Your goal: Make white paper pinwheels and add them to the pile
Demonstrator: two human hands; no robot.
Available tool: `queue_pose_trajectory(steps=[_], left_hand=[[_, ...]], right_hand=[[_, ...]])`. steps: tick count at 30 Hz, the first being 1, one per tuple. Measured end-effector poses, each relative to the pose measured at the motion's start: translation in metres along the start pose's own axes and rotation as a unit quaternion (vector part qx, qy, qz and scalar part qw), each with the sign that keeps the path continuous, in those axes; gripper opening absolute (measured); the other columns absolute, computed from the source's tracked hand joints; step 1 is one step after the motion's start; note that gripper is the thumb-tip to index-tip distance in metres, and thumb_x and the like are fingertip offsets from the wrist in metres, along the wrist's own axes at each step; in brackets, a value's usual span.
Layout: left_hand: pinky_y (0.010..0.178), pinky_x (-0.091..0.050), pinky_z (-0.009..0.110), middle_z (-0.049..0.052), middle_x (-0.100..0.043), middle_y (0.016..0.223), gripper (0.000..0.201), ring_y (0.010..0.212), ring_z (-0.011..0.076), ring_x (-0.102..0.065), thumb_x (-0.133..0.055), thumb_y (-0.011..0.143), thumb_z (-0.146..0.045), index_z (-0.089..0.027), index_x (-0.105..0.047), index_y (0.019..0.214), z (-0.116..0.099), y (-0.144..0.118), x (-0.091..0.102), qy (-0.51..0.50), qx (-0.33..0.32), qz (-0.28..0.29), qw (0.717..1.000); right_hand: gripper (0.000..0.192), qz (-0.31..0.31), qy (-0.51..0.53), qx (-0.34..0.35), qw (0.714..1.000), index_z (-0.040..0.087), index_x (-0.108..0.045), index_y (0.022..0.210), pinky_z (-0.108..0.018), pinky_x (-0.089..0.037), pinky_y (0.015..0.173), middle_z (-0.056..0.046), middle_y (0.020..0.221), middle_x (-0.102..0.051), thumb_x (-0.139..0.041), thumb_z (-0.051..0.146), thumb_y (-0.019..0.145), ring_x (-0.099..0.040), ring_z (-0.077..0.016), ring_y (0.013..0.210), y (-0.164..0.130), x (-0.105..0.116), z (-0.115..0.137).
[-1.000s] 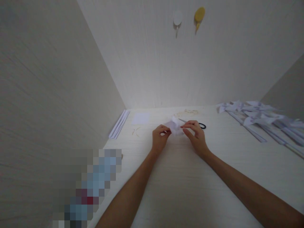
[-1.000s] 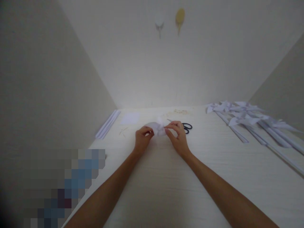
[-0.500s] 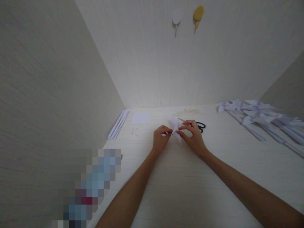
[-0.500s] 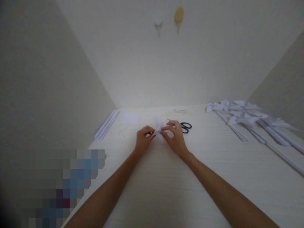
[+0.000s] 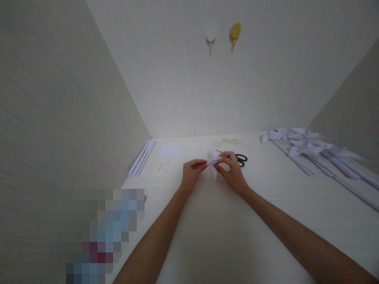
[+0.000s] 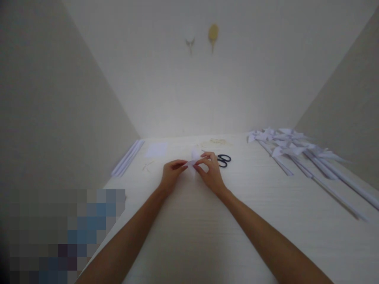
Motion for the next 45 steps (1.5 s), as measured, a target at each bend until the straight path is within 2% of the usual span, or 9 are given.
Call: queue_pose_trajectory(steps=[8, 15, 20, 23, 26, 28, 29, 35, 45], left_hand=[[0.064, -0.045, 0.025, 0.004, -0.063, 0.064, 0.022, 0.06, 0.01, -0.055, -0.061, 0.062, -0.032, -0.012, -0.065, 0.069, 0.014, 0.008, 0.007, -0.056, 0.036, -0.063, 0.996], [0.06, -0.044, 0.024, 0.004, -0.062, 0.062, 0.024, 0.057, 0.0098, -0.055, -0.058, 0.063, -0.035, -0.011, -0.063, 0.064, 0.018, 0.011, 0.006, -0.068, 0.044, -0.066, 0.995], [0.052, -0.039, 0.022, 0.003, -0.061, 0.057, 0.017, 0.051, 0.0088, -0.051, -0.06, 0.06, -0.029, -0.012, -0.063, 0.058, -0.006, 0.018, 0.007, 0.039, 0.038, -0.014, 0.998], [0.052, -0.038, 0.022, 0.003, -0.061, 0.056, 0.011, 0.051, 0.0102, -0.051, -0.061, 0.058, -0.024, -0.014, -0.064, 0.06, -0.033, 0.031, 0.024, 0.159, -0.005, -0.006, 0.987], [0.054, -0.039, 0.023, 0.005, -0.062, 0.06, 0.011, 0.054, 0.0123, -0.053, -0.059, 0.06, -0.021, -0.014, -0.066, 0.067, -0.055, 0.048, 0.055, 0.381, -0.032, -0.006, 0.924], [0.059, -0.04, 0.022, 0.005, -0.064, 0.068, 0.015, 0.063, 0.0136, -0.056, -0.053, 0.066, -0.02, -0.015, -0.066, 0.072, -0.066, 0.059, 0.08, 0.577, -0.037, -0.002, 0.816], [0.061, -0.04, 0.023, 0.007, -0.065, 0.071, 0.015, 0.067, 0.0151, -0.057, -0.052, 0.066, -0.017, -0.015, -0.066, 0.072, -0.069, 0.064, 0.093, 0.61, -0.028, -0.004, 0.792], [0.067, -0.041, 0.032, 0.016, -0.063, 0.074, 0.015, 0.076, 0.0257, -0.058, -0.049, 0.065, -0.013, -0.011, -0.064, 0.066, -0.067, 0.076, 0.158, 0.714, 0.039, -0.036, 0.698], [0.064, -0.043, 0.033, 0.023, -0.061, 0.09, 0.025, 0.081, 0.0285, -0.058, -0.043, 0.073, -0.018, -0.006, -0.062, 0.085, -0.039, 0.08, 0.182, 0.771, 0.107, -0.007, 0.627]], right_hand=[[0.003, -0.042, 0.035, -0.023, 0.998, 0.021, -0.059, 0.068, -0.037, -0.038, 0.081, -0.005, 0.089, -0.046, -0.057, 0.023, 0.07, -0.047, -0.0193, 0.091, 0.003, 0.002, -0.008], [0.005, -0.062, 0.033, -0.023, 0.997, 0.021, -0.059, 0.068, -0.037, -0.038, 0.081, -0.005, 0.087, -0.045, -0.058, 0.025, 0.07, -0.048, -0.0186, 0.088, 0.003, 0.003, -0.008], [0.004, -0.058, 0.027, -0.038, 0.997, 0.02, -0.06, 0.068, -0.035, -0.04, 0.074, -0.005, 0.088, -0.046, -0.058, 0.024, 0.069, -0.048, -0.019, 0.087, 0.003, 0.003, -0.01], [0.004, -0.058, 0.027, -0.041, 0.997, 0.02, -0.06, 0.067, -0.034, -0.04, 0.071, -0.005, 0.087, -0.046, -0.058, 0.024, 0.068, -0.047, -0.019, 0.086, 0.002, 0.003, -0.01], [0.004, -0.054, 0.034, -0.04, 0.997, 0.02, -0.06, 0.067, -0.034, -0.04, 0.069, -0.005, 0.087, -0.047, -0.058, 0.024, 0.068, -0.047, -0.019, 0.087, 0.002, 0.003, -0.009], [0.004, -0.053, 0.039, -0.038, 0.997, 0.021, -0.059, 0.067, -0.033, -0.04, 0.069, -0.005, 0.087, -0.047, -0.058, 0.025, 0.068, -0.048, -0.019, 0.087, 0.002, 0.002, -0.009], [0.004, -0.053, 0.042, -0.037, 0.997, 0.021, -0.059, 0.067, -0.033, -0.04, 0.068, -0.005, 0.087, -0.047, -0.058, 0.025, 0.068, -0.048, -0.019, 0.087, 0.002, 0.002, -0.009], [0.003, -0.039, 0.043, -0.038, 0.998, 0.021, -0.059, 0.066, -0.032, -0.04, 0.066, -0.005, 0.085, -0.048, -0.058, 0.023, 0.068, -0.048, -0.0194, 0.086, 0.004, 0.0, -0.009], [0.004, -0.023, 0.053, -0.061, 0.996, 0.02, -0.059, 0.067, -0.031, -0.041, 0.064, -0.006, 0.088, -0.048, -0.058, 0.023, 0.068, -0.048, -0.0195, 0.087, 0.004, -0.001, -0.01]])
Point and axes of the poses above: each hand's wrist, its own y-axis towards the middle knuckle, its own x-axis out of the back of the hand, z = x × y, the point moved 4 cm from there along y, towards the middle knuckle
